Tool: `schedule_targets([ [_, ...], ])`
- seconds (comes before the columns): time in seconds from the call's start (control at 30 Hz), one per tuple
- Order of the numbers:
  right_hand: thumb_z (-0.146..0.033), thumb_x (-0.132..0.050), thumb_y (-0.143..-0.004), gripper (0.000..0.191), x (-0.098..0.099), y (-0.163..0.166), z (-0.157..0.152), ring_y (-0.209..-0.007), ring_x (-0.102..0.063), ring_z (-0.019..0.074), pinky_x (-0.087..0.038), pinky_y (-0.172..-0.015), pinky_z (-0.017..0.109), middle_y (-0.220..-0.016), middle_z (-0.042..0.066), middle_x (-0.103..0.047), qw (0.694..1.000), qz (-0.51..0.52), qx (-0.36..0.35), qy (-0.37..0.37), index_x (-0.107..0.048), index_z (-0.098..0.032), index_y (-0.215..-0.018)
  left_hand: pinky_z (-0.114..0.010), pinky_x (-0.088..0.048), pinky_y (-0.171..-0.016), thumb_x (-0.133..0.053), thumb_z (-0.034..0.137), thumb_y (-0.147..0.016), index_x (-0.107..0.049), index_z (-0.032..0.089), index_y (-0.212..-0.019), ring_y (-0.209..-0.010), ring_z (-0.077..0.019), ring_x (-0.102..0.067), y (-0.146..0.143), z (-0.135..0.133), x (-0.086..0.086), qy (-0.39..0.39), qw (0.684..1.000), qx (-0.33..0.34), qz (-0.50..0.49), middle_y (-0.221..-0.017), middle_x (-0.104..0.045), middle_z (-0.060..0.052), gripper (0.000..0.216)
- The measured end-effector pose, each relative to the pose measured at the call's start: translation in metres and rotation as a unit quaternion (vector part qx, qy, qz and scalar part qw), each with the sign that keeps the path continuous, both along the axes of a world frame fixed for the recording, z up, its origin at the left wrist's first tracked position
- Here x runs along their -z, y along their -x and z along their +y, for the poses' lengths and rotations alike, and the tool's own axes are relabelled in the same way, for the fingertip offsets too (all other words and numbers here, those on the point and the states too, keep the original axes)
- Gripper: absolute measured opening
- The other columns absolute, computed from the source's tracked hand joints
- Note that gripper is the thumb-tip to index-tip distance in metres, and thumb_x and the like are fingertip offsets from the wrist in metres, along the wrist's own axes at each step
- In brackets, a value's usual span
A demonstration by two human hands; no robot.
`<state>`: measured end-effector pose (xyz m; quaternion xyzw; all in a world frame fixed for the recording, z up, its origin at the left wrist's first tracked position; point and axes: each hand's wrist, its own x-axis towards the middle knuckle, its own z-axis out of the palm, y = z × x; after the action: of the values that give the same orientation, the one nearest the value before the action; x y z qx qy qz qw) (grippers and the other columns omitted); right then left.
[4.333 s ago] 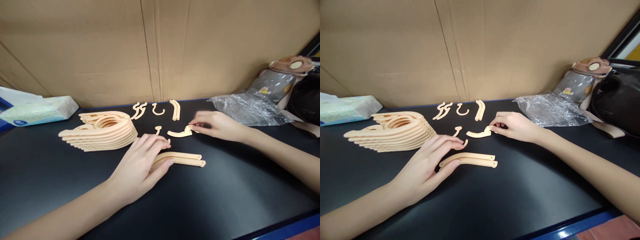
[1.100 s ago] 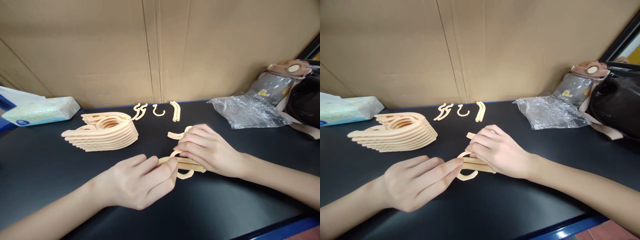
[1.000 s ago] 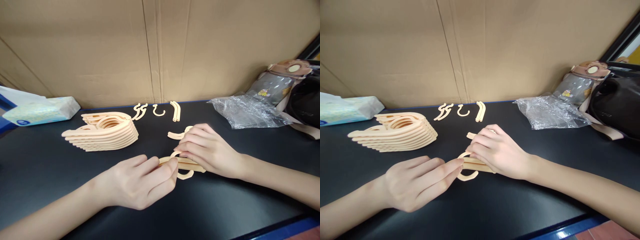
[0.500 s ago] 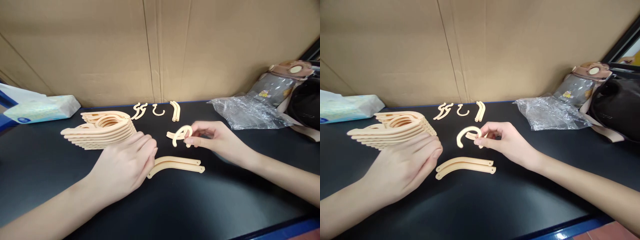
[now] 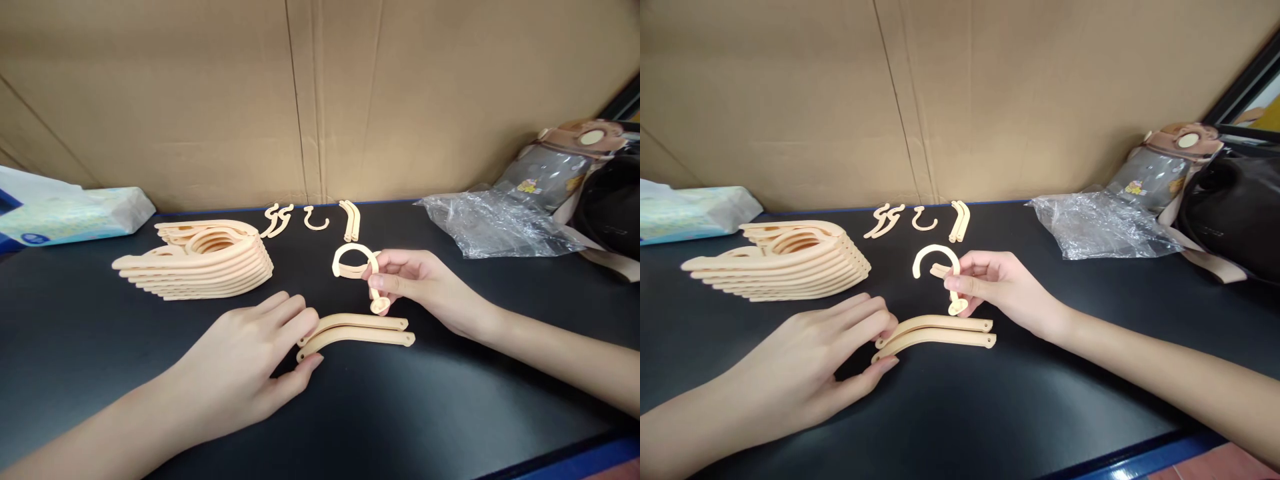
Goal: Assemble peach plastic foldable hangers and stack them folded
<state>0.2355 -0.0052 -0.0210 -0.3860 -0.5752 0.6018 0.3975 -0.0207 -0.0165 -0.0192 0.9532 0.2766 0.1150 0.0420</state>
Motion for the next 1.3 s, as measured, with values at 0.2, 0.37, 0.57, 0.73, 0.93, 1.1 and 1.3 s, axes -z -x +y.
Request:
schedule_targets([
  [0.2, -0.024, -0.078, -0.076, 0.016, 0.007, 0.003, 0.0, -0.068, -0.065, 0.008, -0.055, -0.066, 0.018, -0.074, -0.004, -0.065, 1.0, -0.004, -0.007, 0.011, -0.066, -0.017, -0.083, -0.028, -0.035, -0.055, -0.045, 0.025, -0.098, -0.047, 0.021, -0.091, -0.071, -0.0158, -0.051, -0.001, 0.002, 0.009, -0.03, 0.999, 0.03, -0.016, -0.091, -0.054, -0.001, 0.008],
  [0.37, -0.023, -0.079, -0.075, 0.019, 0.01, 0.004, 0.002, -0.066, -0.067, 0.0092, -0.056, -0.066, 0.02, -0.072, -0.004, -0.067, 0.999, -0.001, -0.022, 0.023, -0.066, -0.016, -0.086, -0.026, -0.034, -0.05, -0.043, 0.023, -0.1, -0.048, 0.021, -0.089, -0.062, -0.0124, -0.049, -0.004, 0.001, 0.012, -0.088, 0.995, 0.044, -0.022, -0.094, -0.053, -0.001, 0.012],
  [0.57, -0.023, -0.079, -0.075, 0.019, 0.011, 0.004, 0.002, -0.066, -0.066, 0.0082, -0.055, -0.065, 0.018, -0.072, -0.004, -0.067, 1.0, 0.002, -0.025, 0.02, -0.065, -0.017, -0.086, -0.026, -0.039, -0.051, -0.039, 0.024, -0.101, -0.05, 0.021, -0.095, -0.064, -0.0125, -0.052, -0.006, -0.003, 0.009, -0.096, 0.995, 0.033, -0.006, -0.101, -0.053, -0.003, 0.013],
  [0.73, -0.025, -0.08, -0.075, 0.021, 0.013, 0.004, 0.004, -0.067, -0.067, 0.0093, -0.056, -0.066, 0.021, -0.072, -0.005, -0.067, 0.999, 0.002, -0.028, 0.021, -0.064, -0.018, -0.088, -0.025, -0.043, -0.055, -0.038, 0.021, -0.101, -0.052, 0.019, -0.095, -0.074, -0.0145, -0.058, -0.006, -0.002, 0.012, -0.119, 0.992, 0.045, -0.025, -0.1, -0.055, -0.004, 0.015],
  [0.93, -0.028, -0.078, -0.077, 0.024, 0.013, 0.003, 0.005, -0.066, -0.068, 0.0107, -0.056, -0.065, 0.023, -0.071, -0.003, -0.069, 0.999, 0.004, -0.043, 0.023, -0.063, -0.017, -0.091, -0.021, -0.044, -0.058, -0.034, 0.029, -0.105, -0.052, 0.021, -0.1, -0.076, -0.0113, -0.06, -0.002, 0.005, 0.012, -0.017, 0.996, -0.01, -0.09, -0.101, -0.059, -0.002, 0.021],
  [1.1, -0.028, -0.078, -0.077, 0.026, 0.011, 0.002, 0.006, -0.067, -0.068, 0.0112, -0.055, -0.067, 0.024, -0.072, -0.003, -0.07, 0.998, 0.001, -0.059, 0.028, -0.062, -0.017, -0.093, -0.019, -0.046, -0.057, -0.046, 0.032, -0.1, -0.056, 0.024, -0.098, -0.065, -0.0099, -0.056, 0.001, 0.01, 0.004, 0.166, 0.96, -0.08, -0.21, -0.09, -0.063, 0.001, 0.013],
  [1.3, -0.031, -0.07, -0.085, 0.02, 0.011, 0.002, 0.007, -0.067, -0.068, 0.01, -0.054, -0.067, 0.023, -0.074, -0.003, -0.069, 0.998, -0.006, -0.064, 0.021, -0.061, -0.017, -0.096, -0.016, -0.048, -0.051, -0.056, 0.032, -0.094, -0.066, 0.024, -0.1, -0.058, -0.0087, -0.053, 0.002, 0.014, -0.001, 0.352, 0.871, -0.119, -0.322, -0.076, -0.065, 0.001, 0.014],
])
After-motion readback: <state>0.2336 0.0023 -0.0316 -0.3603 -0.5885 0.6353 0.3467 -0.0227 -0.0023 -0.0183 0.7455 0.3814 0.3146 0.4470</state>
